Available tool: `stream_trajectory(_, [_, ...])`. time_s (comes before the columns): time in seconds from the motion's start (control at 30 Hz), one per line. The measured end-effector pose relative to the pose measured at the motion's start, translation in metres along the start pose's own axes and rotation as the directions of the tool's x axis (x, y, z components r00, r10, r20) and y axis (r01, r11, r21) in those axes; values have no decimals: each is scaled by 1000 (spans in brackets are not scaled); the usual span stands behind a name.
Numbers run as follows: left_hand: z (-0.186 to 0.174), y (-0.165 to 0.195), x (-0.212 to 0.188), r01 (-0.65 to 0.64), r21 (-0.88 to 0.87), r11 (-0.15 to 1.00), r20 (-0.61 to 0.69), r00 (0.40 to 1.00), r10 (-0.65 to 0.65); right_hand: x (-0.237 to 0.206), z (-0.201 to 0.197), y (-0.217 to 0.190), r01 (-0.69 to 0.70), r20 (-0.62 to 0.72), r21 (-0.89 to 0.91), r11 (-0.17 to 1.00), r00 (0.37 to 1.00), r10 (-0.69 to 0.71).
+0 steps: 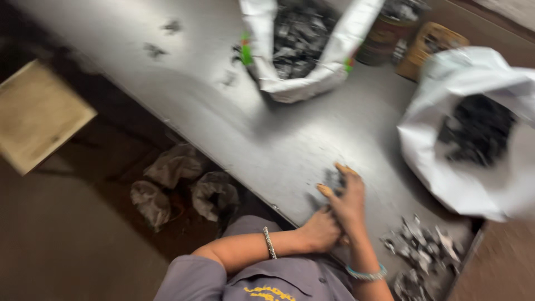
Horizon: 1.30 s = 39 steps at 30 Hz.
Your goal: The person takes small dark metal castings out of paper sacks on a steel table, turns each casting over in both hands to look it over, and places it on a tray or back on the table. They continue handling the castings one at a time across the work surface.
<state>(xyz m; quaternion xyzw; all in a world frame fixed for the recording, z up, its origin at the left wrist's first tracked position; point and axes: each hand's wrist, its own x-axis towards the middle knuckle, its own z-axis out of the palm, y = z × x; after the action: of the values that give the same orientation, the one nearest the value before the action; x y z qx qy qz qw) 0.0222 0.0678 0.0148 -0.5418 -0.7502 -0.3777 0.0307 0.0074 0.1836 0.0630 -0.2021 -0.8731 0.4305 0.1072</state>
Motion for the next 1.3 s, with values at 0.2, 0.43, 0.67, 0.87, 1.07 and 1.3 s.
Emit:
stream_trajectory(0.2, [-75, -81, -10, 185, 173, 967, -210, 967, -147, 16, -6, 10, 77, -27, -138, 987, 996, -81])
stream_trajectory(0.43, [-253, -268, -19, 957, 119, 266, -590, 284, -756, 52, 21, -14, 176, 59, -220, 959, 984, -167])
stream_trajectory(0.67, [-377, -375, 9, 995, -48, -91, -522, -103, -847, 126, 68, -32, 122, 69, -555, 823, 993, -100])
stream_trajectory(0.87, [-409, -433, 47, 995, 96, 41, -403, 76, -912, 146, 98, 0, 289, 34, -545, 787, 946, -323])
stream_trajectory(1.07, [-417, -465, 73, 967, 194, 168, -349, 228, -909, 162, 94, 22, 289, 80, -553, 781, 952, -296])
stream_trajectory(1.3, [-341, -442, 66, 777, 312, 547, -212, 618, -757, 129, 69, -6, 122, 81, -389, 913, 992, -98])
